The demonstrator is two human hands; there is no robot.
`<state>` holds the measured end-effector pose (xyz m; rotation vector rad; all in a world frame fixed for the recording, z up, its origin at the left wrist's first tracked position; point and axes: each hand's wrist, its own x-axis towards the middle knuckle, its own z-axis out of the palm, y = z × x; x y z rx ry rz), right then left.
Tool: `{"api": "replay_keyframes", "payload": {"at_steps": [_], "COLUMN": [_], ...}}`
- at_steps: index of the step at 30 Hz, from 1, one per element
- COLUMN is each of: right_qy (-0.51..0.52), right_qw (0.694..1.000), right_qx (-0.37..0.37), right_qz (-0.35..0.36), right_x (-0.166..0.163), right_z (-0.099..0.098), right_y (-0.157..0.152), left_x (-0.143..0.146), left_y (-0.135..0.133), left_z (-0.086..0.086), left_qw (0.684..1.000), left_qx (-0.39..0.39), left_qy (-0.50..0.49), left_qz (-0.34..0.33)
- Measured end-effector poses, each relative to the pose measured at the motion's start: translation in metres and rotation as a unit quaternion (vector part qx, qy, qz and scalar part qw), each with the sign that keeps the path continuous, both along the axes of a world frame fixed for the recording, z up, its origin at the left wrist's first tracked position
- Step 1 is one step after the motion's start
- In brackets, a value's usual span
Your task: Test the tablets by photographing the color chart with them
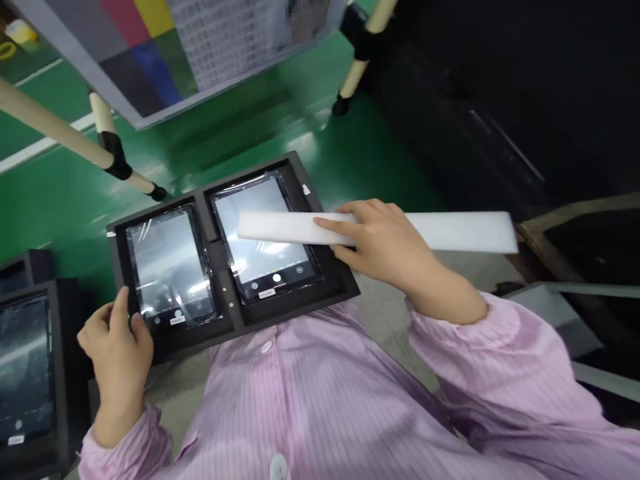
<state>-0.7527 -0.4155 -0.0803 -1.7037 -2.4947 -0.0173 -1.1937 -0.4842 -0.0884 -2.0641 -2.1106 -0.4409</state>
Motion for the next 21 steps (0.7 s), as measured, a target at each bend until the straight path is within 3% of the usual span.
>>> {"api": "replay_keyframes", "payload": {"at_steps": [3, 5, 8, 10, 13, 17, 21], "right_qy": [-0.012, -0.029, -0.039, -0.038, -0.029, -0.012, -0.007], "right_qw": [0.998, 0.996, 0.995, 0.994, 0.993, 0.994, 0.995], "right_qx": [0.031, 0.047, 0.049, 0.036, 0.018, 0.028, 0.052], "right_qz": [-0.055, -0.073, -0.084, -0.093, -0.11, -0.106, -0.082], "right_x": [0.024, 0.035, 0.039, 0.037, 0.033, 0.033, 0.04], "right_z": [0.003, 0.006, 0.007, 0.006, 0.004, 0.001, -0.005], "right_y": [-0.022, -0.03, -0.035, -0.037, -0.04, -0.043, -0.041], "left_x": [0.053, 0.095, 0.142, 0.157, 0.155, 0.126, 0.1], "left_y": [-0.003, -0.003, 0.0, 0.004, 0.006, -0.008, -0.029], "left_z": [0.014, 0.016, 0.009, 0.004, 0.003, 0.007, -0.003], "left_qw": [0.983, 0.961, 0.945, 0.944, 0.946, 0.937, 0.934], "left_qx": [-0.027, -0.063, -0.089, -0.094, -0.094, -0.056, -0.03], "left_qy": [-0.004, -0.002, 0.011, 0.025, 0.037, 0.009, 0.006], "left_qz": [-0.184, -0.268, -0.314, -0.315, -0.307, -0.345, -0.356]}}
